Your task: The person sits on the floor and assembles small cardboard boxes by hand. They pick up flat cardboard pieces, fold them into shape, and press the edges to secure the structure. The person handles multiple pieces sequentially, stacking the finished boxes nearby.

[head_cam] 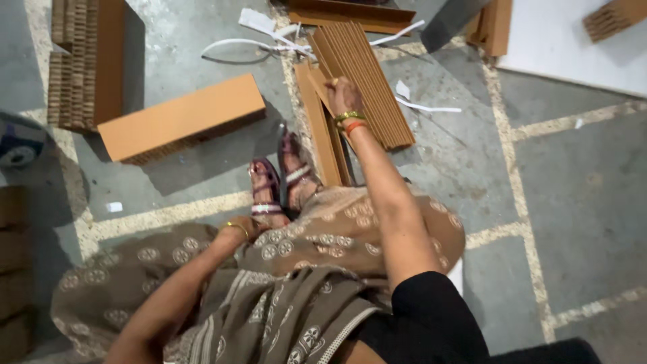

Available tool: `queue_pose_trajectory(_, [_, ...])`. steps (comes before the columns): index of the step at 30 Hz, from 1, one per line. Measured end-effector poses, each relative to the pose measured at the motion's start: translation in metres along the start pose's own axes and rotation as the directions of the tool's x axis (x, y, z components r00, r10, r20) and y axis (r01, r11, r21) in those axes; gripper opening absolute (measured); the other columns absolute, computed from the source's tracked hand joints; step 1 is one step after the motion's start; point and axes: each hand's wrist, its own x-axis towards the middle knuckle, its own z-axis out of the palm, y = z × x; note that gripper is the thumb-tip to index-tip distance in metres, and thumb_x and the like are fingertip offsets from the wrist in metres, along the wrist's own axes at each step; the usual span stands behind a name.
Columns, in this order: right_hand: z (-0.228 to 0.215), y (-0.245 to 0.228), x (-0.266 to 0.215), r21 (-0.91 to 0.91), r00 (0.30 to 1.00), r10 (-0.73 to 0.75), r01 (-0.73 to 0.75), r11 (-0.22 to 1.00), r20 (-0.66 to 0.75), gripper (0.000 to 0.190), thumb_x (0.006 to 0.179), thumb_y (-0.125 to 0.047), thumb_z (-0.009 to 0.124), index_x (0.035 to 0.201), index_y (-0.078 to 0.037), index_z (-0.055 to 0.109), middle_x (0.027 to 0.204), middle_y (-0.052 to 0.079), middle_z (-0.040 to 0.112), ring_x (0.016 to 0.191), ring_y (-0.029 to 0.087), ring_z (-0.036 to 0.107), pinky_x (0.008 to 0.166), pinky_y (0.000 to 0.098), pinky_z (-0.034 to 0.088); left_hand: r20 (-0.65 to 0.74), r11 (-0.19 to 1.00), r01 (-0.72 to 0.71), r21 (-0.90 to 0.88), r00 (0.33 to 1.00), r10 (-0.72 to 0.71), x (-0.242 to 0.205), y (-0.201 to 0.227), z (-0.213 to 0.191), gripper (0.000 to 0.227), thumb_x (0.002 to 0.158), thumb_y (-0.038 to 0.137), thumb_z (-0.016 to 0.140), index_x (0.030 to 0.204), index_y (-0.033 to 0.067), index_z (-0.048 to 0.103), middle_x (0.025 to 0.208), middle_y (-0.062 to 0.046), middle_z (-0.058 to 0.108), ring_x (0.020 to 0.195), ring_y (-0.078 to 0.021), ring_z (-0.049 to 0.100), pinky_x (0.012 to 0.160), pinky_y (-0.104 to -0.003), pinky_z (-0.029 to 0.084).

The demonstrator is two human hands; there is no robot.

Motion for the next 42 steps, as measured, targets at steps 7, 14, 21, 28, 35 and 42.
queue_pose_trajectory(7, [0.051, -0.02, 0.15, -0.222, 0.974, 0.015, 0.037, 0.974, 0.226, 0.02, 0.101, -0.033, 0.07, 0.104, -0.014, 0.076, 0.111, 0.01, 0.066, 0.113, 0.031, 0.059, 0.097, 0.0511, 0.042, 0.164, 0.969, -0.168, -0.18, 0.966, 0.198, 0.031, -0.029, -0.01, 0.076, 0.085, 0.077, 0.048, 0.098, 0.0079, 0.078, 0.099, -0.019, 0.08, 0.094, -0.035, 0.077, 0.087, -0.045, 0.058])
queue_pose_trajectory(14, [0.141, 0.014, 0.248, -0.57, 0.974, -0.07, 0.183, 0.801, 0.214, 0.07, 0.066, -0.007, 0.055, 0.136, -0.01, 0.058, 0.135, 0.009, 0.058, 0.132, 0.029, 0.051, 0.105, 0.0498, 0.034, 0.301, 0.981, -0.151, -0.121, 0.936, 0.181, -0.005, -0.005, -0.11, 0.066, 0.085, 0.073, 0.061, 0.11, 0.013, 0.074, 0.117, -0.017, 0.07, 0.111, -0.0362, 0.067, 0.095, -0.047, 0.053])
queue_pose_trajectory(21, [0.207, 0.054, 0.297, -0.508, 0.956, 0.08, 0.078, 0.858, 0.281, 0.034, 0.097, -0.016, 0.055, 0.128, -0.012, 0.067, 0.132, 0.01, 0.061, 0.128, 0.029, 0.052, 0.115, 0.0668, 0.018, 0.391, 0.979, -0.153, -0.136, 0.9, 0.194, 0.007, -0.005, -0.136, 0.044, 0.09, 0.053, 0.064, 0.114, 0.0175, 0.074, 0.119, -0.015, 0.07, 0.116, -0.0357, 0.065, 0.1, -0.045, 0.052])
queue_pose_trajectory(28, [0.195, 0.034, 0.269, -0.59, 0.965, -0.053, 0.201, 0.782, 0.258, 0.019, 0.087, -0.01, 0.067, 0.094, -0.021, 0.081, 0.103, 0.008, 0.068, 0.111, 0.03, 0.06, 0.115, 0.063, 0.021, 0.323, 0.983, -0.165, -0.078, 0.929, 0.182, -0.011, -0.008, -0.143, 0.045, 0.09, 0.056, 0.062, 0.106, 0.0162, 0.077, 0.117, -0.014, 0.071, 0.113, -0.0356, 0.067, 0.099, -0.046, 0.053])
queue_pose_trajectory(35, [0.083, -0.021, 0.304, -0.318, 0.964, -0.228, 0.176, 0.932, -0.136, 0.014, 0.084, -0.014, 0.08, 0.097, -0.014, 0.077, 0.107, 0.006, 0.071, 0.105, 0.025, 0.064, 0.109, 0.0515, 0.031, 0.291, 0.968, -0.245, -0.048, 0.924, 0.248, -0.026, -0.011, -0.123, 0.058, 0.093, 0.066, 0.057, 0.109, 0.014, 0.076, 0.117, -0.017, 0.07, 0.111, -0.0371, 0.067, 0.095, -0.047, 0.054])
queue_pose_trajectory(42, [-0.065, -0.102, 0.291, 0.427, 0.952, 0.08, 0.055, 0.903, -0.294, 0.016, 0.087, -0.003, 0.081, 0.101, -0.003, 0.072, 0.095, 0.006, 0.077, 0.085, 0.016, 0.073, 0.08, 0.0304, 0.058, 0.224, 0.941, -0.34, 0.002, 0.917, 0.331, 0.011, -0.026, -0.082, 0.059, 0.085, 0.067, 0.065, 0.115, 0.0165, 0.073, 0.121, -0.014, 0.07, 0.113, -0.0329, 0.066, 0.095, -0.045, 0.054])
